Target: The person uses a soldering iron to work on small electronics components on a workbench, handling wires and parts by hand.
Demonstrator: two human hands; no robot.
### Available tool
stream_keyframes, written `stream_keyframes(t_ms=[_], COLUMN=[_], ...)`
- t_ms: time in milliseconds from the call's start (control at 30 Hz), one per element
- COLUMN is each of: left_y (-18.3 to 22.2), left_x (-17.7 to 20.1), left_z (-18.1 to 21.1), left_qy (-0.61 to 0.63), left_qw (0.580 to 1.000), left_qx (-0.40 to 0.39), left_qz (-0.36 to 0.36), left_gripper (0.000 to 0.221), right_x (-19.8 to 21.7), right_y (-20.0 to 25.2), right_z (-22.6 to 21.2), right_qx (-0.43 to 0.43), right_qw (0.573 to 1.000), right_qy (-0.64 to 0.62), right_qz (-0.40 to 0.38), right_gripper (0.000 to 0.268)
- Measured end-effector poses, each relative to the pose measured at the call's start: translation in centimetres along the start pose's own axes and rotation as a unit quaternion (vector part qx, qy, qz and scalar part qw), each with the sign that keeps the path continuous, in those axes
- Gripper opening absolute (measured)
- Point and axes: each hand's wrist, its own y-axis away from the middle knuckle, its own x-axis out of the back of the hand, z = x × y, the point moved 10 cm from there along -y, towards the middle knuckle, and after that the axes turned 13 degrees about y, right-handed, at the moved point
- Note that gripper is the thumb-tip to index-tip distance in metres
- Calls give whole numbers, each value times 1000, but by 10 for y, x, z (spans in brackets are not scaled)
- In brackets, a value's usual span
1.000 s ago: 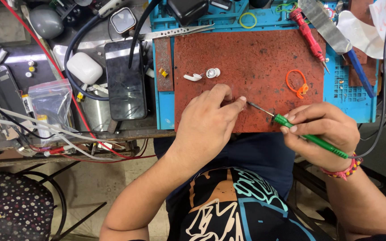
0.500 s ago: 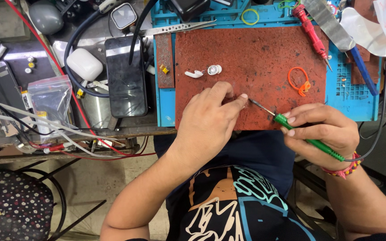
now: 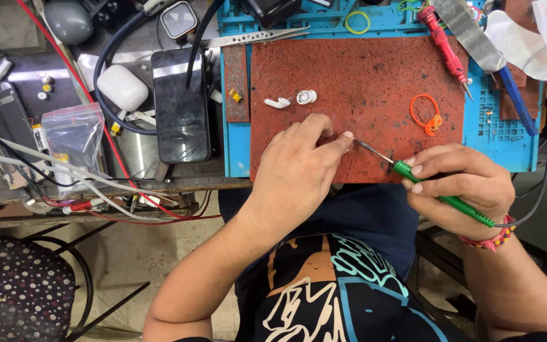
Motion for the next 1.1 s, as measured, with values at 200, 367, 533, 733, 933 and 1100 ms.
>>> stream_keyframes(t_ms=[200, 367, 533, 733, 933, 1100], left_y=[1, 1, 1, 1, 1, 1], left_x=[0, 0, 0, -1, -2, -1], left_z=[-1, 0, 0, -2, -2, -2], left_qy=[1, 1, 8, 4, 1, 3], left_qw=[1000, 1000, 1000, 1000, 1000, 1000], left_qx=[-1, -1, 1, 7, 5, 3], left_qz=[-1, 4, 2, -5, -7, -3], left_gripper=[18, 17, 17, 18, 19, 19], right_x=[1, -1, -3, -2, -2, 0], right_y=[-1, -4, -5, -5, -3, -7], right_z=[1, -2, -5, -5, -2, 1], right_qx=[-2, 6, 13, 14, 9, -27], right_qw=[1000, 1000, 1000, 1000, 1000, 1000], right_qy=[-5, 8, 13, 7, 2, 13], right_qz=[1, -9, -9, -18, -8, -2], right_gripper=[23, 22, 22, 22, 22, 23])
